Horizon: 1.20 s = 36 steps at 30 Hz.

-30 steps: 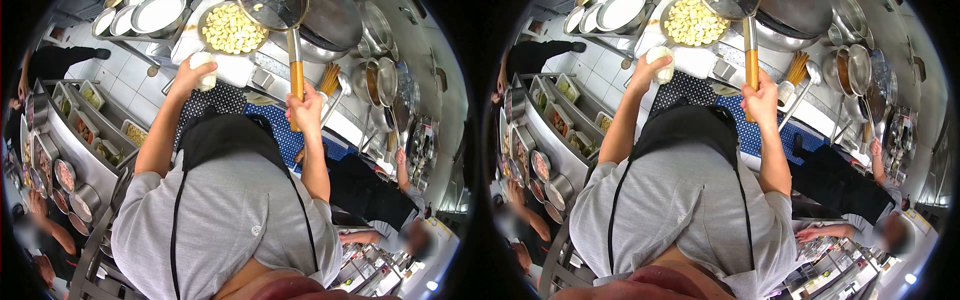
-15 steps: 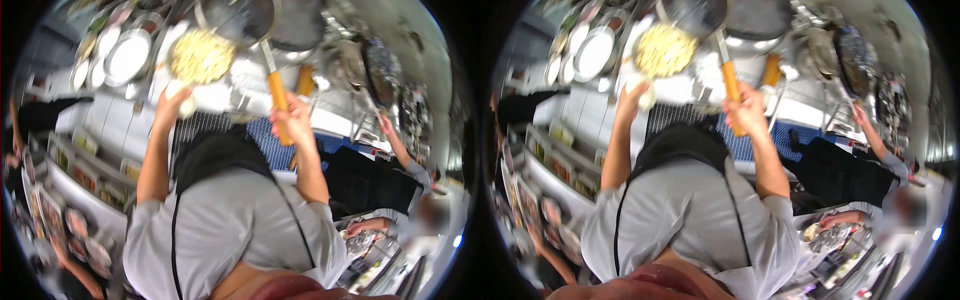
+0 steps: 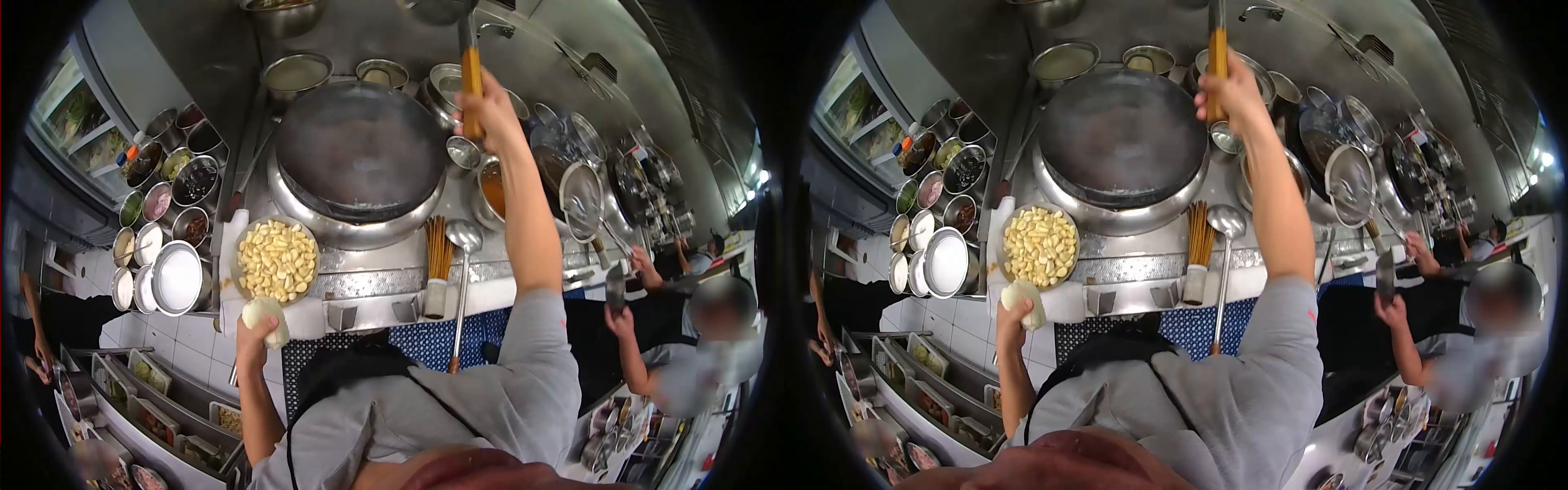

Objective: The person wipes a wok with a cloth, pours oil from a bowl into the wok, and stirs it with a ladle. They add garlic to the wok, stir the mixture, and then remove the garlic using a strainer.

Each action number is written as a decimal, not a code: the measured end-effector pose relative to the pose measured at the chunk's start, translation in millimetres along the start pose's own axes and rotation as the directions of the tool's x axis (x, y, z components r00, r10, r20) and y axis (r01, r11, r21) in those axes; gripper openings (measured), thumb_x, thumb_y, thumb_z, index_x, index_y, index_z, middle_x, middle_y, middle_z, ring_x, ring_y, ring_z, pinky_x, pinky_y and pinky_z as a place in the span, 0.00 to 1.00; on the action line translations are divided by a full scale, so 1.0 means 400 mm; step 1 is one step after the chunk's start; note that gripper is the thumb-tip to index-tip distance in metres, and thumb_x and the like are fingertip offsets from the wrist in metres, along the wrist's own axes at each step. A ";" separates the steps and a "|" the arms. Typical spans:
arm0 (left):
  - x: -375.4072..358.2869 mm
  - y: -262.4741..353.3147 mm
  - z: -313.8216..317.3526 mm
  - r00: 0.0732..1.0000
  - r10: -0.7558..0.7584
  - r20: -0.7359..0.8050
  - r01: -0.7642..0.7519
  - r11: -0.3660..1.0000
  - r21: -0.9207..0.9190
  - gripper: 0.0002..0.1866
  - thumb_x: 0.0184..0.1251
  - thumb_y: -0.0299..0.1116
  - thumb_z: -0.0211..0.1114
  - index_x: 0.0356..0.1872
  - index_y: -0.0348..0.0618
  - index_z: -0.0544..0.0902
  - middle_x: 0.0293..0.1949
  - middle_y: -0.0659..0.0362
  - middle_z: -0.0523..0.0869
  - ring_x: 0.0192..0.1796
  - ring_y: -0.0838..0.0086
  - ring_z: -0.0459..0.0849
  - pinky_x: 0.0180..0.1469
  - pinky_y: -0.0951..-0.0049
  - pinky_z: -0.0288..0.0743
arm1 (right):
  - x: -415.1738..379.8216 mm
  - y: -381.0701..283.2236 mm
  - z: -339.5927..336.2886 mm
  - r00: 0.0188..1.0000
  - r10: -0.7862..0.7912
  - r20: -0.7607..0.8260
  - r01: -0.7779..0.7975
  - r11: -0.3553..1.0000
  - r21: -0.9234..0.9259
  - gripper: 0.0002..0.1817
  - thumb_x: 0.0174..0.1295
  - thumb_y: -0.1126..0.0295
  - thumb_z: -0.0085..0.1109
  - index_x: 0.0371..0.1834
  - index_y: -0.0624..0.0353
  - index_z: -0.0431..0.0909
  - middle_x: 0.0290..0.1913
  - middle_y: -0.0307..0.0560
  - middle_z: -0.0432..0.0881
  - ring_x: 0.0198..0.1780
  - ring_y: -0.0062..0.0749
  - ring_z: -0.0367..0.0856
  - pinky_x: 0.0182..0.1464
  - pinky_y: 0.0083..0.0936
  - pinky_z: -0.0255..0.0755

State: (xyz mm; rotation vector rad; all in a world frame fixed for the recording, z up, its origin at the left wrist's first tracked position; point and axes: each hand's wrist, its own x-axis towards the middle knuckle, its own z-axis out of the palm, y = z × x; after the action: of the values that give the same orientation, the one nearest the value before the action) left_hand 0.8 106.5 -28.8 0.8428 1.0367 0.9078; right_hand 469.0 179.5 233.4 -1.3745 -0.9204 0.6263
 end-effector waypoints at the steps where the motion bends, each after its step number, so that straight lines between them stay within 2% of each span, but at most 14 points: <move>1: 0.000 0.007 0.009 0.999 -0.031 0.012 0.031 0.999 0.036 0.29 0.45 0.30 0.75 0.52 0.32 0.77 0.40 0.56 0.84 0.40 0.70 0.84 0.44 0.69 0.79 | 0.118 0.014 -0.020 0.996 -0.082 -0.026 0.074 0.972 -0.223 0.26 0.58 0.76 0.55 0.63 0.54 0.72 0.25 0.45 0.78 0.19 0.29 0.78 0.24 0.25 0.76; 4: -0.004 0.007 0.047 0.998 -0.008 -0.059 0.015 0.992 0.123 0.31 0.43 0.31 0.75 0.52 0.33 0.77 0.40 0.56 0.83 0.41 0.70 0.83 0.46 0.69 0.78 | 0.362 0.012 -0.011 0.901 -0.429 -0.061 0.222 0.577 -0.786 0.32 0.55 0.69 0.62 0.66 0.51 0.68 0.33 0.58 0.83 0.35 0.47 0.86 0.38 0.37 0.82; 10: -0.045 0.021 0.085 0.981 -0.014 -0.195 0.056 0.975 0.214 0.27 0.41 0.31 0.74 0.47 0.37 0.78 0.37 0.60 0.82 0.38 0.74 0.80 0.43 0.72 0.75 | 0.673 0.127 -0.002 0.884 -0.443 0.153 0.217 0.097 -0.971 0.37 0.53 0.65 0.64 0.69 0.49 0.62 0.45 0.62 0.84 0.49 0.57 0.84 0.52 0.46 0.78; 13: -0.065 0.028 0.079 0.975 0.004 -0.222 0.048 0.972 0.228 0.25 0.40 0.29 0.72 0.45 0.37 0.78 0.35 0.61 0.82 0.36 0.75 0.80 0.41 0.73 0.75 | 0.610 0.115 0.048 0.899 -0.432 0.075 0.102 0.040 -0.994 0.40 0.52 0.66 0.64 0.71 0.47 0.60 0.48 0.59 0.84 0.51 0.57 0.83 0.54 0.45 0.78; 16: -0.059 0.036 0.073 0.970 0.048 -0.240 0.004 0.978 0.210 0.24 0.38 0.28 0.69 0.43 0.36 0.78 0.33 0.61 0.81 0.34 0.75 0.79 0.39 0.73 0.74 | 0.640 0.151 0.024 0.911 -0.402 0.096 0.161 0.130 -0.978 0.36 0.53 0.66 0.63 0.70 0.45 0.66 0.46 0.61 0.84 0.52 0.58 0.82 0.54 0.48 0.77; 19: -0.040 0.044 0.060 0.965 0.091 -0.244 -0.050 0.985 0.168 0.24 0.37 0.28 0.67 0.42 0.35 0.78 0.31 0.61 0.81 0.32 0.74 0.79 0.38 0.73 0.74 | 0.658 0.125 -0.006 0.824 -0.560 0.091 0.224 0.175 -0.959 0.34 0.53 0.70 0.61 0.68 0.46 0.71 0.43 0.58 0.85 0.43 0.46 0.87 0.44 0.42 0.81; 21: -0.034 0.050 0.058 0.966 0.101 -0.237 -0.080 0.992 0.097 0.24 0.36 0.29 0.66 0.42 0.34 0.79 0.31 0.60 0.82 0.32 0.73 0.80 0.37 0.73 0.75 | 0.540 0.074 0.006 0.930 -0.362 -0.067 0.177 0.597 -0.782 0.33 0.53 0.73 0.60 0.67 0.48 0.73 0.38 0.54 0.84 0.34 0.37 0.85 0.34 0.35 0.80; 23: -0.015 0.046 0.057 0.967 0.134 -0.214 -0.129 0.991 0.038 0.24 0.36 0.29 0.65 0.42 0.34 0.79 0.32 0.59 0.82 0.32 0.72 0.80 0.37 0.73 0.75 | 0.426 0.072 0.002 0.982 -0.185 -0.049 0.163 0.945 -0.285 0.31 0.53 0.79 0.56 0.65 0.55 0.73 0.30 0.47 0.78 0.23 0.25 0.77 0.20 0.22 0.73; 24: -0.006 0.044 0.058 0.967 0.150 -0.206 -0.151 0.988 0.010 0.25 0.35 0.29 0.65 0.42 0.34 0.79 0.32 0.58 0.83 0.32 0.72 0.81 0.37 0.73 0.75 | 0.372 0.085 -0.008 0.993 -0.120 0.012 0.121 0.992 -0.047 0.30 0.55 0.80 0.55 0.65 0.57 0.72 0.30 0.47 0.77 0.23 0.25 0.76 0.20 0.22 0.72; 26: 0.006 0.044 0.063 0.975 0.147 -0.169 -0.152 0.988 -0.018 0.26 0.36 0.30 0.66 0.44 0.32 0.80 0.33 0.56 0.84 0.33 0.70 0.82 0.38 0.72 0.76 | 0.268 0.125 -0.036 0.982 -0.024 0.188 -0.051 0.923 0.381 0.28 0.56 0.82 0.52 0.63 0.59 0.70 0.32 0.49 0.76 0.22 0.25 0.74 0.19 0.21 0.71; 28: 0.016 0.050 0.076 0.981 0.132 -0.144 -0.138 0.990 -0.037 0.26 0.36 0.30 0.66 0.44 0.31 0.80 0.34 0.56 0.84 0.34 0.69 0.82 0.39 0.72 0.76 | 0.184 0.160 -0.071 0.916 -0.004 0.402 -0.291 0.682 0.671 0.24 0.56 0.82 0.51 0.60 0.59 0.70 0.34 0.50 0.77 0.22 0.25 0.73 0.20 0.21 0.70; 31: 0.016 0.066 0.073 0.991 0.128 -0.039 -0.130 0.991 -0.042 0.26 0.37 0.30 0.67 0.44 0.29 0.80 0.34 0.55 0.84 0.33 0.69 0.83 0.39 0.72 0.77 | 0.083 0.162 -0.093 0.909 0.034 0.416 -0.346 0.616 0.707 0.23 0.57 0.83 0.51 0.59 0.58 0.68 0.34 0.50 0.76 0.23 0.24 0.72 0.20 0.20 0.69; 34: 0.020 0.063 0.055 0.989 0.146 -0.021 -0.147 0.989 -0.027 0.26 0.37 0.31 0.67 0.44 0.29 0.80 0.34 0.55 0.84 0.33 0.69 0.82 0.38 0.72 0.76 | 0.075 0.140 -0.094 0.963 0.029 0.268 -0.170 0.837 0.520 0.23 0.57 0.83 0.50 0.58 0.59 0.70 0.33 0.50 0.76 0.23 0.25 0.73 0.20 0.21 0.69; 36: 0.005 0.059 0.045 0.987 0.151 -0.060 -0.152 0.988 -0.002 0.27 0.37 0.32 0.67 0.44 0.30 0.80 0.34 0.56 0.84 0.33 0.70 0.82 0.38 0.72 0.76 | 0.112 0.097 -0.068 0.993 0.002 0.114 -0.023 0.983 0.184 0.22 0.57 0.80 0.52 0.57 0.59 0.72 0.33 0.50 0.77 0.27 0.28 0.78 0.23 0.26 0.72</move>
State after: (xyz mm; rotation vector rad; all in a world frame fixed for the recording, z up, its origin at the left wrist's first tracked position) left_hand 13.3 114.9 -3.0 0.9027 1.0306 1.0701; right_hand 520.7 206.8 204.6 -1.1886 -0.9203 0.7869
